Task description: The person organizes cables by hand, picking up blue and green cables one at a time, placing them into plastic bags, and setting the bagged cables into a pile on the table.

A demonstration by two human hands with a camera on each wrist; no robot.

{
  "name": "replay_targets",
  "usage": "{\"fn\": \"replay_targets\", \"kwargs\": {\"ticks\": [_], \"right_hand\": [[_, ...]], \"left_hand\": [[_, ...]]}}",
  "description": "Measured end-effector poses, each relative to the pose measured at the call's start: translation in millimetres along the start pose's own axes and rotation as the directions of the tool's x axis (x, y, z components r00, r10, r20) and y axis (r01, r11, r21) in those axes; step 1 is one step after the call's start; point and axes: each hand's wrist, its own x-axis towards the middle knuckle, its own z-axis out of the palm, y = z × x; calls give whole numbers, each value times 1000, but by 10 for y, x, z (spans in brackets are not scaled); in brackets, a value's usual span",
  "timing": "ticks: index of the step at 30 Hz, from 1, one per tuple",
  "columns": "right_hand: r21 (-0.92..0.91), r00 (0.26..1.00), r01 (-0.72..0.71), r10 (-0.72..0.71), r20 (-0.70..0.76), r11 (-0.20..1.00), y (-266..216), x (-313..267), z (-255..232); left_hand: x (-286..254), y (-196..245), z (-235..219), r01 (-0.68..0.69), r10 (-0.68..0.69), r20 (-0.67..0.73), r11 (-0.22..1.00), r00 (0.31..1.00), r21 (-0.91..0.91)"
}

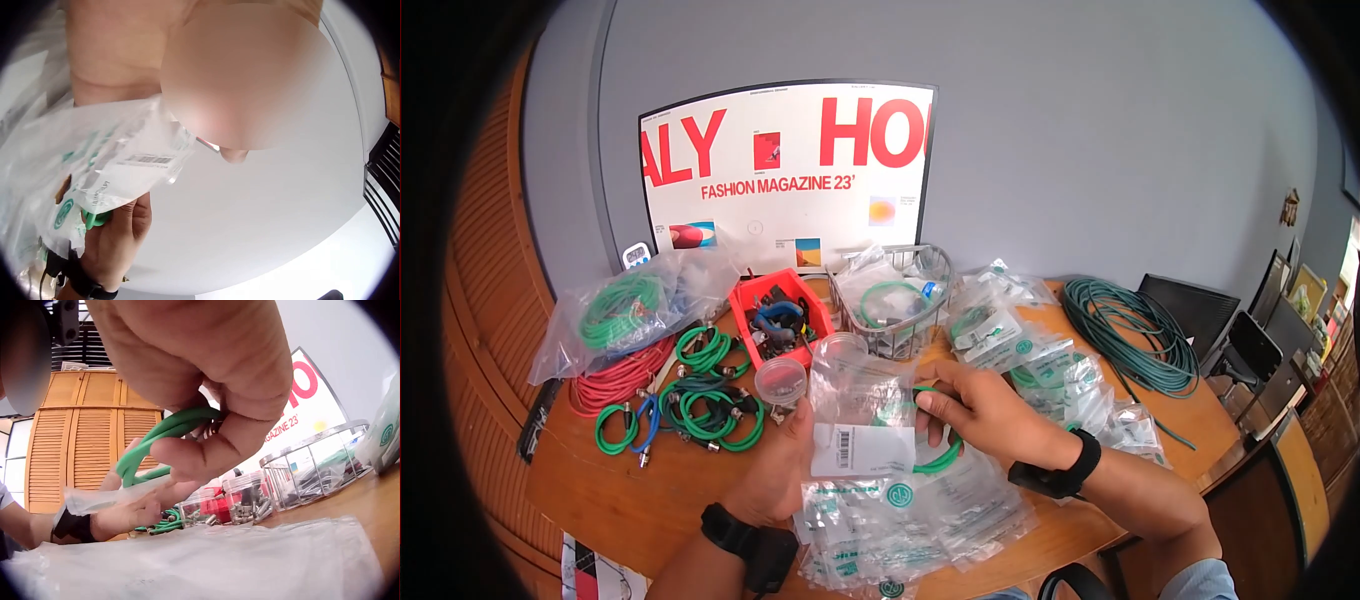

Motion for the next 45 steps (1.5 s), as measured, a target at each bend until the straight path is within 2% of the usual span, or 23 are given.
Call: {"fn": "replay_targets", "kwargs": {"ticks": [2,6,8,9,11,15,17,20,21,23,27,29,30,32,35,36,38,41,42,44,45], "right_hand": [[69,998,-14,19,-68,998,-24,-7,16],[-13,997,3,-4,-78,1000,-12,7,11],[-398,992,81,-111,-55,914,61,17,-7],[-396,993,75,-104,-53,915,55,7,-9],[-587,988,70,-139,-72,806,10,-20,-12],[-603,977,81,-183,-109,794,-7,1,20],[-392,989,92,-131,-74,915,48,30,27],[-294,989,134,-145,-17,946,143,56,-10],[-293,989,133,-144,-16,947,124,50,-23],[-216,998,55,-45,53,975,22,18,-43],[-147,998,51,-46,39,988,-35,-1,-18],[-108,996,-47,54,66,993,-72,11,-31],[-107,996,-47,55,64,993,-70,16,-26],[-103,991,-59,70,112,993,-58,18,-21],[0,983,-148,147,113,989,-113,-3,-38],[3,983,-147,146,111,989,-90,-4,-37],[25,998,-48,47,48,999,-35,0,-53],[131,998,-59,54,38,990,-19,-37,-96],[130,998,-60,55,37,990,5,-37,-111],[59,998,-50,48,40,997,69,-32,-138],[62,998,-53,51,37,997,52,-39,-143]], "left_hand": [[-16,-27,-149,44,-41,-23,989,999,142],[-40,49,-104,86,-88,58,995,994,42],[-18,42,9,96,-103,57,988,993,123],[-12,36,8,101,-108,55,988,993,117],[-9,12,0,143,-149,43,981,988,131],[-16,28,-21,171,-173,18,980,985,101],[-16,21,-15,137,-146,75,985,986,107],[-28,3,-34,146,-158,92,982,983,121],[-24,-5,-25,147,-159,91,982,983,120],[-13,-24,10,89,-105,107,986,989,144],[-54,3,3,117,-134,70,972,989,205],[-85,6,-38,149,-167,110,977,980,155],[-89,6,-44,151,-169,111,976,979,156],[-90,0,-48,127,-139,202,989,970,74],[-103,17,-53,151,-161,175,986,971,67],[-86,2,-39,154,-164,175,986,971,69],[-28,-33,3,111,-128,130,985,983,128],[-3,-9,-55,53,-69,66,974,995,218],[16,-15,-59,54,-70,67,975,995,217],[49,-31,-56,-80,70,55,979,996,190],[52,-38,-45,-76,66,56,979,996,190]]}}
